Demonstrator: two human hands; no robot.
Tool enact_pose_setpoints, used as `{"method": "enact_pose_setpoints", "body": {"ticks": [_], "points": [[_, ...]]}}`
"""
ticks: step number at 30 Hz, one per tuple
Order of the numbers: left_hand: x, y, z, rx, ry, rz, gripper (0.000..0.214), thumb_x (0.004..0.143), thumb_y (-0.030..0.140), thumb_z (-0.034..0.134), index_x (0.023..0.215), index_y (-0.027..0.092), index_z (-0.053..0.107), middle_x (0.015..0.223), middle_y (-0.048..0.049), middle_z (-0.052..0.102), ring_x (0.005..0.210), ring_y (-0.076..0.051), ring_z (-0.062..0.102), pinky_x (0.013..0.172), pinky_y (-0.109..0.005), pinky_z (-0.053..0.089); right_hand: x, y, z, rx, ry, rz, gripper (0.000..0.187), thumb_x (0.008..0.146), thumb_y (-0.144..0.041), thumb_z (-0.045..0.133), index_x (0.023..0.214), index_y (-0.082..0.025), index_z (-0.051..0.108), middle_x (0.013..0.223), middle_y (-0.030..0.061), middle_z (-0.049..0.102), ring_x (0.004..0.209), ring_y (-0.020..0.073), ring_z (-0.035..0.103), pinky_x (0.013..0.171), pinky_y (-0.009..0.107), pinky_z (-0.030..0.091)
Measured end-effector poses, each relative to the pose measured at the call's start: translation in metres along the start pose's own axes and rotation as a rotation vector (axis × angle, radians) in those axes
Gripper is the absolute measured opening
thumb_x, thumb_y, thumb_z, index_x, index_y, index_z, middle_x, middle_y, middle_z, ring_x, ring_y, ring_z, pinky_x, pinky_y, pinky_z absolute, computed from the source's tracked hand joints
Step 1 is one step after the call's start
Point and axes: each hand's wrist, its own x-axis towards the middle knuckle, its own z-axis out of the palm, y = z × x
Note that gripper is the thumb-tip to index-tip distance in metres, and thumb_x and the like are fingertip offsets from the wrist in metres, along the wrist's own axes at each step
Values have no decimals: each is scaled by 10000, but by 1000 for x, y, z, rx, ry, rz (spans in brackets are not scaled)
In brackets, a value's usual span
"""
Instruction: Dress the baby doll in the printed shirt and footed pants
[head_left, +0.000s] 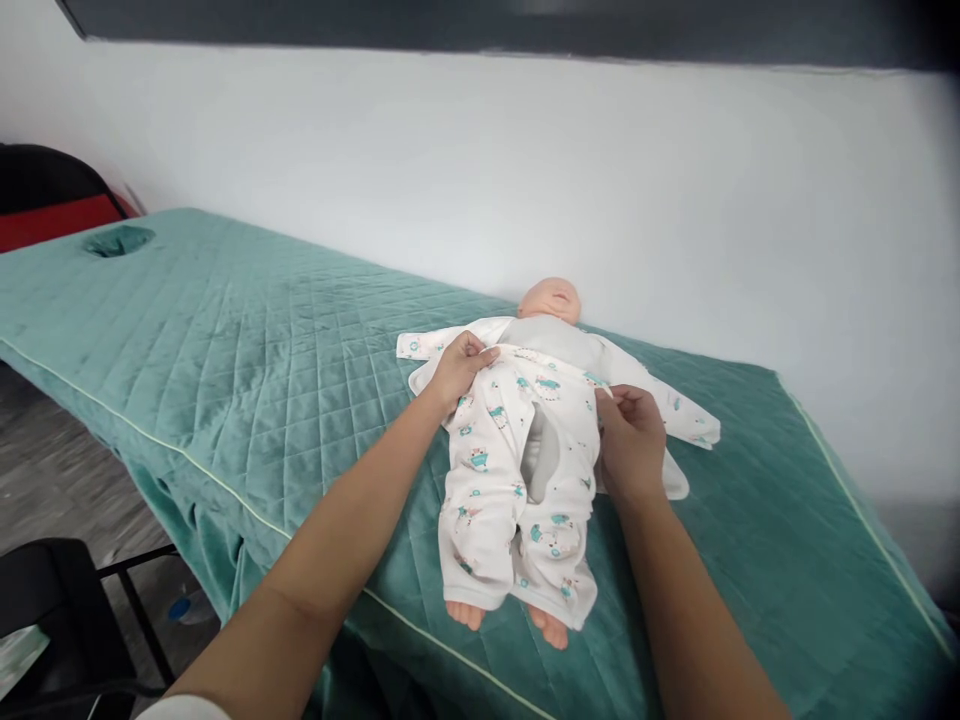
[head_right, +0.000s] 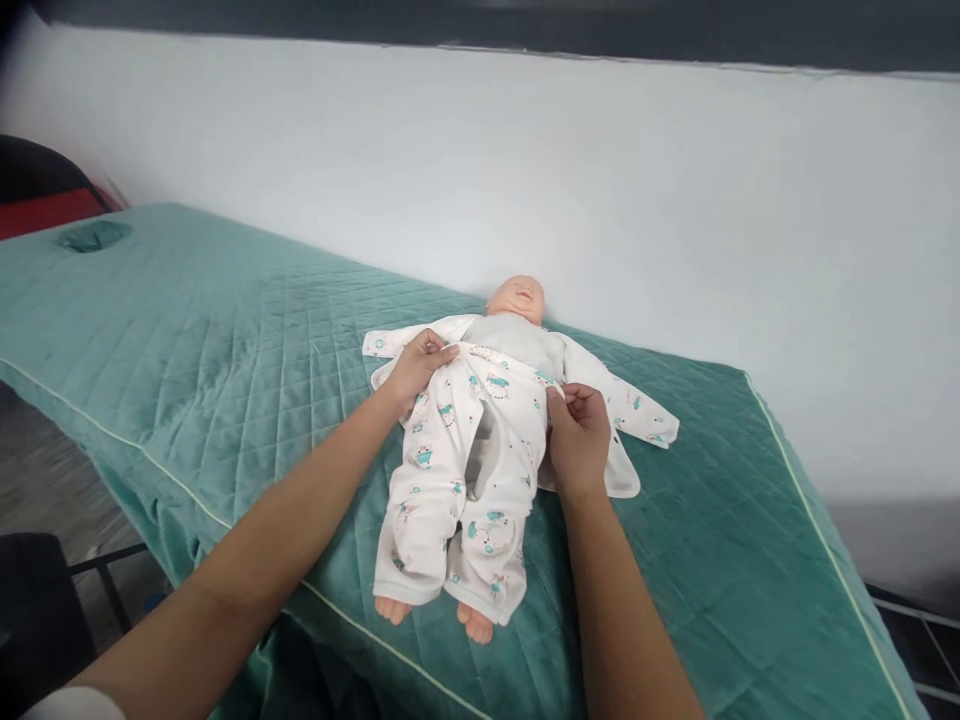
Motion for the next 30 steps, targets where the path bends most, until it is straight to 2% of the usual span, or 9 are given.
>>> {"method": "enact_pose_setpoints", "body": {"ticks": [3,5,11,15,19,23,30], "points": [[-6,0,-2,57,-37,13,256,780,335,752,772,196,537,645,57,485,553,-74,369,528,-220,244,3,5,-11,0,-135,161,319,724,-458,808,836,-232,613,686,-33,545,574,114,440,512,252,342],[-10,1,-4,41,-58,-5,217,777,330,749,809,196,582,669,53,500,558,-72,380,526,-219,258,4,5,-18,24,-206,208,343,701,-474,829,841,-243,617,691,-36,546,571,114,440,500,250,340],[-17,8,-12,-153,-104,-143,255,676,292,811,850,173,667,700,35,590,603,-85,494,574,-225,365,3,-6,-29,22,-319,226,321,681,-401,857,869,-247,647,779,-33,574,635,104,489,555,234,393],[-18,10,-19,-157,-165,-195,270,645,286,823,863,155,734,730,4,671,629,-101,540,613,-244,397,3,-10,-34,-27,-406,246,300,705,-376,841,907,-251,657,841,-19,619,681,116,536,604,244,430],[-21,9,-25,-115,-236,-185,310,661,317,827,921,160,769,857,-38,744,770,-152,620,726,-279,451,4,-10,-35,-24,-439,238,305,703,-319,852,924,-260,650,925,-15,659,780,135,590,647,241,453],[-23,8,-26,-94,-219,-162,299,676,313,818,931,167,765,892,-45,755,813,-166,639,784,-300,467,3,-10,-37,3,-488,252,297,735,-332,841,956,-265,653,960,-11,673,816,142,608,672,245,471],[-25,8,-26,-75,-187,-139,230,677,232,784,890,159,743,864,-39,746,780,-141,635,759,-275,466,4,-3,-37,-1,-447,248,277,709,-374,842,833,-224,645,728,-29,618,640,116,542,591,241,434]]}}
